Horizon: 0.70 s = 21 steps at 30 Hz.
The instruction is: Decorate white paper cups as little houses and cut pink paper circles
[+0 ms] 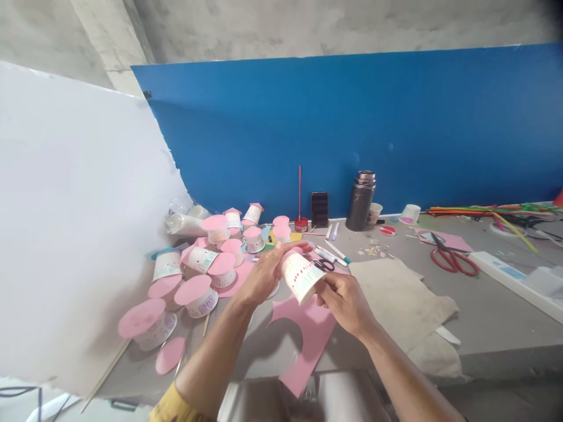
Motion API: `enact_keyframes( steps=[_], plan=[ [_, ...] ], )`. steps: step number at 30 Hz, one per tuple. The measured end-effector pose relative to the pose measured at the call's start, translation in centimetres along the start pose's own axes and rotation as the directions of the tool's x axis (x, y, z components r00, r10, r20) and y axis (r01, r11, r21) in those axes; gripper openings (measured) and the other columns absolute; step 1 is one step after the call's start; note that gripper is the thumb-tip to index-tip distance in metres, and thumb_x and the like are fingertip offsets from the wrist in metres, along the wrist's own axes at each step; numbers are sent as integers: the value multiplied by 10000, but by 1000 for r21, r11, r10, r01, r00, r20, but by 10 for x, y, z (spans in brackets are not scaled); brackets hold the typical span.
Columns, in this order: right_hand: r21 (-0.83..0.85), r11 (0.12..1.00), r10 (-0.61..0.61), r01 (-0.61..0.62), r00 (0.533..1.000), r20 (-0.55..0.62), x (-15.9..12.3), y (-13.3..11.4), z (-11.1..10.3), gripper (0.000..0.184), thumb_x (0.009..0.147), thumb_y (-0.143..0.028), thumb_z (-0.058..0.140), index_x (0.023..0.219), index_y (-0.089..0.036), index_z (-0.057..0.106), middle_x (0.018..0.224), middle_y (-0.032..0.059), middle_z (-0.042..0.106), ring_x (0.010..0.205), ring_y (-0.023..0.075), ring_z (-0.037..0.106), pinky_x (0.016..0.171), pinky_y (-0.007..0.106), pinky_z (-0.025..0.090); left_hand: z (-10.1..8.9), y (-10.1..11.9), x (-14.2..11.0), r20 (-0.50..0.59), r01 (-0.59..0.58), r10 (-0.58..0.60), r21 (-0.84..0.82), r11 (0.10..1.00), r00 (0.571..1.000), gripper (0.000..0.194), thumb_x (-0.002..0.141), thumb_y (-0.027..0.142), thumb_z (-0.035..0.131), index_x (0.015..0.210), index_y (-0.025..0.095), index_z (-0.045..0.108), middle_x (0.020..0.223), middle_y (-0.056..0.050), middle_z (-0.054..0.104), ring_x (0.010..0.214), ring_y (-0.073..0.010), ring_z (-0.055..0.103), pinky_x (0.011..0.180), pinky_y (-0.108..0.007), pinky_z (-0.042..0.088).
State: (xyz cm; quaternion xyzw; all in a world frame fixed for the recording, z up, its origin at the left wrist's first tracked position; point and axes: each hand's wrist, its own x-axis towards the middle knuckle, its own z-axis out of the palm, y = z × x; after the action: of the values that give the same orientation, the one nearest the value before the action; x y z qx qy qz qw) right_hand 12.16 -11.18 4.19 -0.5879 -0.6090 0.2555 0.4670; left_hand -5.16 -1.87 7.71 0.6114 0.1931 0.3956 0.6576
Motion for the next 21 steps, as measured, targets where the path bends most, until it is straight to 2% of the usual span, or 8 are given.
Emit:
enact_keyframes(
  steps=[4,7,9,11,14,17,19,21],
  plan=[
    [-52,981,-192,186,965,-178,1,12,3,411,998,-380,487,631,-215,575,588,20,660,499,144,582,490,243,388,-2,-2,2,-208,-75,43,-147,986,977,659,874,693,605,1295,193,682,1363,-179,657,1294,-358,578,1072,-476,440],
    [-363,858,-491,363,787,-374,5,18,5,320,1005,-270,508,712,-208,623,617,37,668,551,165,611,546,267,404,1,-9,-10,-375,-59,-30,-223,973,926,655,839,682,660,1258,179,664,1323,-187,663,1226,-343,613,1047,-491,450],
    [-534,746,-642,399,643,-417,8,20,5,246,998,-194,518,797,-198,660,639,46,674,597,180,628,589,281,422,9,-16,-26,-342,18,-88,-202,979,936,611,852,632,681,1248,166,665,1305,-188,666,1209,-341,617,1004,-471,476],
    [-605,676,-717,420,564,-410,9,20,4,192,988,-129,519,901,-191,679,669,46,691,632,187,640,615,290,438,21,-25,-44,-281,53,-92,-146,988,955,586,801,548,784,1243,179,680,1279,-169,681,1192,-326,623,959,-416,493],
    [-599,653,-746,464,530,-402,8,21,3,200,965,-71,527,1012,-197,675,768,54,742,700,198,662,659,303,473,43,-34,-64,-254,118,-192,-279,953,948,571,710,425,896,1200,196,713,1161,-137,719,1056,-279,672,854,-362,527],
    [-564,668,-738,486,528,-419,6,23,4,209,957,-63,541,1031,-210,670,817,56,759,731,200,674,697,313,504,62,-39,-73,-185,215,-412,-629,747,892,425,644,349,948,978,165,758,1010,-115,741,924,-241,705,772,-321,542],
    [-550,678,-729,487,539,-422,5,27,7,195,961,-80,549,1039,-210,673,830,60,762,749,202,683,705,317,513,71,-40,-74,-152,199,-473,-766,611,868,376,598,277,974,875,150,754,965,-83,738,857,-192,698,695,-262,527],
    [-534,688,-720,491,554,-418,5,31,10,179,968,-106,559,1049,-209,680,868,71,770,782,209,696,716,324,520,78,-42,-72,-173,141,-476,-821,553,862,361,567,217,984,829,142,747,879,-40,717,760,-137,664,609,-216,488]
  ],
)
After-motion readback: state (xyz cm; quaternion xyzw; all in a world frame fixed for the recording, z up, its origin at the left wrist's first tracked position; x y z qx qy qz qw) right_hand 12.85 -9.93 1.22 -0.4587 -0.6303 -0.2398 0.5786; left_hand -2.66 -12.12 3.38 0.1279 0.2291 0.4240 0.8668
